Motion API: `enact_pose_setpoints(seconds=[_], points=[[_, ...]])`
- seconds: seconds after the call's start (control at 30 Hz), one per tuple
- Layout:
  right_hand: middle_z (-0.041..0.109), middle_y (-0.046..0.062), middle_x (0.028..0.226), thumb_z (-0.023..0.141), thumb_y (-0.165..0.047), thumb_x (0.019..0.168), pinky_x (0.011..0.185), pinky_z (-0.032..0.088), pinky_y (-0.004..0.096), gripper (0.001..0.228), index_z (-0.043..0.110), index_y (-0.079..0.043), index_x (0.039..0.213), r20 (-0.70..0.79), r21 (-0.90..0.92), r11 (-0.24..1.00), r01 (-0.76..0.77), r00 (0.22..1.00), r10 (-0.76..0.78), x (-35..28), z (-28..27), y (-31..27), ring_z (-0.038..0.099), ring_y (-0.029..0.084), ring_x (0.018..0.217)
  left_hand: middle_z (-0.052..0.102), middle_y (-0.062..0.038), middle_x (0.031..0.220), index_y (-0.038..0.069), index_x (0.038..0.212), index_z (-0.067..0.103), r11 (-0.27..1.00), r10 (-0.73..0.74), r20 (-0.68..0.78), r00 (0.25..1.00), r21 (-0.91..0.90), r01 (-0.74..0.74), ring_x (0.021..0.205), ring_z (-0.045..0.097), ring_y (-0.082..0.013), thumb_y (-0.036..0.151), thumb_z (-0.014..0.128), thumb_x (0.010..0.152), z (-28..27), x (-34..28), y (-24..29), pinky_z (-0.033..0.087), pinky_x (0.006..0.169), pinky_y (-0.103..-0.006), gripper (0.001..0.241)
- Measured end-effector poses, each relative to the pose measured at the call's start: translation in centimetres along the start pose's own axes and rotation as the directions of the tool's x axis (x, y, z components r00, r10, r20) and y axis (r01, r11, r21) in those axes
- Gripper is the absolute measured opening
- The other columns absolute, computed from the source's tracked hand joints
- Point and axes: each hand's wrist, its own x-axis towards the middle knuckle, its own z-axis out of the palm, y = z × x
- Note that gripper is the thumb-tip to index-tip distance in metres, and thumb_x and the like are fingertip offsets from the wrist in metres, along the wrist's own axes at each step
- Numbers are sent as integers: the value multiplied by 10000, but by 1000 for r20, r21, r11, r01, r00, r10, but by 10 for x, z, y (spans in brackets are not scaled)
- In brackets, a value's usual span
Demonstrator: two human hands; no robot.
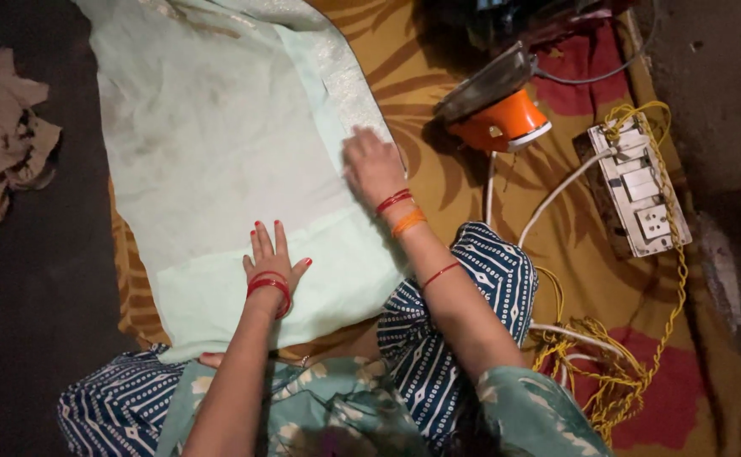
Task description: Ironing a light green garment and then folding it on a patterned surface.
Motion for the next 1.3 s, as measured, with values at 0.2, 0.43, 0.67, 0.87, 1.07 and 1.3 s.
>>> enact_pose_setpoints(seconds=[0.2, 0.43, 0.67, 0.87, 1.07, 1.3], points=[[325, 135, 1595, 603, -475, 892, 1131, 183, 638, 740, 427, -98, 1504, 167, 42, 946, 322, 931, -325, -13, 46, 4, 270, 317, 1455, -131, -141, 1707, 219, 1645, -14, 998, 40, -59, 997, -45, -43, 1592, -51, -284, 617, 641, 886, 12, -4, -17, 131, 1235, -587, 1078], [609, 87, 1343, 685, -298, 918, 1152, 335, 558, 312, 672, -135, 1184, 119, -25, 912, 409, 907, -404, -29, -15, -4, 511, 285, 1331, 50, -87, 1714, 229, 1625, 164, 991, 89, -212, 973, -75, -107, 1574, 53, -293, 644, 672, 840, 25, 1, -82, 109, 1209, -649, 1023], [676, 70, 1083, 667, -131, 856, 883, 433, 466, 250, 704, -157, 1102, 214, -120, 907, 404, 902, -374, -64, -11, -28, 614, 286, 1041, 330, -79, 1624, 303, 1560, 378, 996, 75, -319, 945, -19, -85, 1526, 208, -315, 520, 769, 798, 20, 7, -167, 176, 1180, -656, 883], [700, 41, 1030, 648, -122, 820, 944, 409, 472, 181, 736, -181, 968, 292, -245, 902, 355, 914, -281, -59, -9, -2, 596, 278, 1101, 615, -144, 1325, 261, 1486, 540, 996, 10, -375, 927, -82, -44, 1320, 481, -350, 413, 795, 828, 8, 2, -214, 378, 1102, -508, 722], [701, 55, 1020, 636, -180, 902, 920, 416, 542, 126, 751, -185, 954, 334, -308, 911, 274, 928, -166, -26, -21, -1, 586, 303, 1094, 719, -116, 1183, 167, 1137, 740, 976, 26, -464, 886, -180, -123, 1196, 589, -329, 282, 733, 955, -3, 21, -230, 422, 1061, -482, 215], [687, 84, 1113, 622, -103, 925, 970, 468, 540, 189, 724, -160, 1074, -107, -509, 832, 222, 942, -317, 21, -21, -38, 607, 300, 1101, 643, -153, 1330, 151, 1268, 715, 950, -198, -663, 722, -311, -26, 1314, 534, -341, 163, 697, 1034, -41, 30, -203, 330, 1194, -589, 234]])
